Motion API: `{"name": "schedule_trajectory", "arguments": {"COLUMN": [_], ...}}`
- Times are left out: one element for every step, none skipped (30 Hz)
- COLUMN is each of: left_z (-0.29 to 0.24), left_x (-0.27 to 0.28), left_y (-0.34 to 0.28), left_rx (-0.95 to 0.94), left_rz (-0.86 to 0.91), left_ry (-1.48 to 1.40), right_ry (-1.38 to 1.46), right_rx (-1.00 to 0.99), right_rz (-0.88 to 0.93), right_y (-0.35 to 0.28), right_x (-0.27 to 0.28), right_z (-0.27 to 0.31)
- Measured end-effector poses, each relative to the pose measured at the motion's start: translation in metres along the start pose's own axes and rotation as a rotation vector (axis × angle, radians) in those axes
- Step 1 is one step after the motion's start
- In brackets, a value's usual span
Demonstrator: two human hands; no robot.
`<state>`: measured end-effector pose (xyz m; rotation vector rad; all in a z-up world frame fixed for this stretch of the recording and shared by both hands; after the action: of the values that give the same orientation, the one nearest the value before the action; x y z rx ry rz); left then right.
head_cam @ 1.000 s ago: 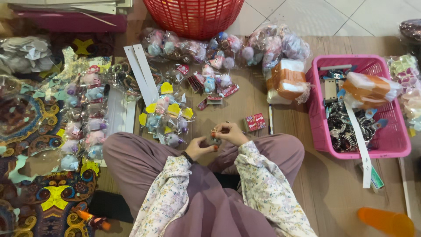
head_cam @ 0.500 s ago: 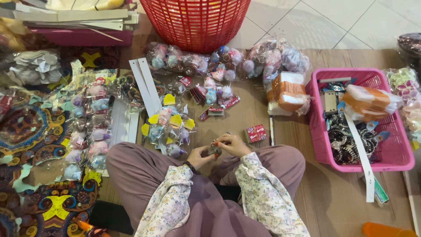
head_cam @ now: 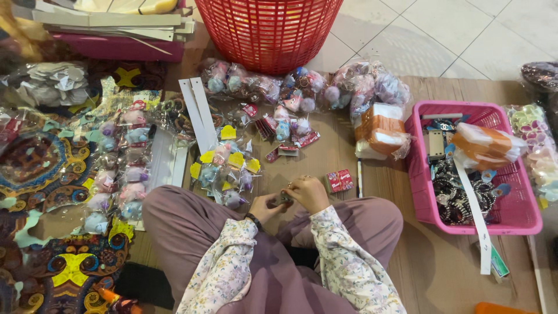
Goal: The person sits on the floor and packs small craft items, including colorful pom-poms and beads, into clear plastic bags. They use scissors to cut the bags and then seal them, placing the finished packages on the floor.
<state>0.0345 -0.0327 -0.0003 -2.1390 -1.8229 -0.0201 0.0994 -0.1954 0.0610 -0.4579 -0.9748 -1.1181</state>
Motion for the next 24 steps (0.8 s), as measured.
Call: {"name": "schedule_trajectory", "arguments": {"left_z": [-0.001,-0.003,-0.005,0.002,0.009,0.017,0.014,0.009,0.005,0.008,0.01,0.013,0.014,0.015,0.016,0.014,0.013,0.012,0.014,0.016,0.018,0.021,0.024,0.027], "left_x": [0.003,0.007,0.01,0.009,0.007,0.006,0.007,0.01,0.012,0.011,0.011,0.012,0.012,0.012,0.011,0.011,0.011,0.01,0.009,0.009,0.009,0.01,0.011,0.012], "left_y": [-0.001,-0.001,-0.001,0.002,0.004,0.006,0.004,0.003,0.001,0.002,0.002,0.002,0.002,0.003,0.003,0.003,0.004,0.003,0.003,0.004,0.004,0.005,0.006,0.005], "left_rx": [-0.002,-0.005,-0.008,-0.008,-0.003,0.005,0.006,-0.009,-0.024,-0.025,-0.028,-0.03,-0.031,-0.026,-0.022,-0.022,-0.007,0.011,0.012,-0.002,-0.017,-0.014,-0.011,-0.006], "left_rz": [-0.002,-0.012,-0.023,-0.025,-0.033,-0.04,-0.041,-0.053,-0.066,-0.067,-0.088,-0.109,-0.111,-0.103,-0.094,-0.095,-0.089,-0.08,-0.079,-0.087,-0.095,-0.095,-0.113,-0.13], "left_ry": [-0.002,0.007,0.015,0.013,-0.01,-0.033,-0.035,-0.02,-0.005,-0.007,-0.018,-0.03,-0.031,0.025,0.081,0.08,0.074,0.068,0.067,0.066,0.066,0.065,0.041,0.018], "right_ry": [-0.003,-0.034,-0.065,-0.067,-0.088,-0.107,-0.108,-0.109,-0.109,-0.11,-0.125,-0.14,-0.141,-0.066,0.007,0.007,0.094,0.183,0.182,0.226,0.269,0.269,0.288,0.308], "right_rx": [0.002,0.021,0.04,0.042,0.066,0.088,0.089,0.078,0.068,0.069,0.013,-0.042,-0.04,-0.03,-0.02,-0.019,-0.018,-0.019,-0.021,-0.047,-0.072,-0.073,-0.09,-0.107], "right_rz": [0.0,-0.055,-0.111,-0.109,-0.162,-0.212,-0.209,-0.225,-0.241,-0.241,-0.223,-0.205,-0.204,-0.172,-0.14,-0.139,-0.109,-0.078,-0.076,-0.084,-0.093,-0.09,-0.077,-0.063], "right_y": [0.0,-0.001,-0.001,-0.002,-0.004,-0.006,-0.008,-0.009,-0.01,-0.012,-0.013,-0.014,-0.014,-0.014,-0.015,-0.013,-0.012,-0.011,-0.012,-0.012,-0.012,-0.012,-0.012,-0.012], "right_x": [0.0,0.004,0.007,0.0,-0.005,-0.01,-0.01,-0.009,-0.008,-0.01,-0.012,-0.014,-0.005,0.002,0.01,0.005,-0.001,-0.008,-0.013,-0.017,-0.022,-0.018,-0.014,-0.011], "right_z": [0.006,0.014,0.021,0.018,0.016,0.014,0.016,0.017,0.018,0.02,0.019,0.019,0.027,0.035,0.042,0.034,0.026,0.017,0.014,0.009,0.004,0.008,0.011,0.014]}}
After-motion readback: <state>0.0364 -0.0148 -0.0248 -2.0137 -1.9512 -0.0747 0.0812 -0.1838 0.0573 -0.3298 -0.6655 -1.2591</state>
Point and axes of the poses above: each hand's wrist, its own y-axis towards the middle knuckle, its own x-axis out of the back of the hand, z = x × y, the point moved 5 cm from there along y, towards the middle knuckle, and after that the axes turned 6 degrees about -x, right-handed, at the moved point
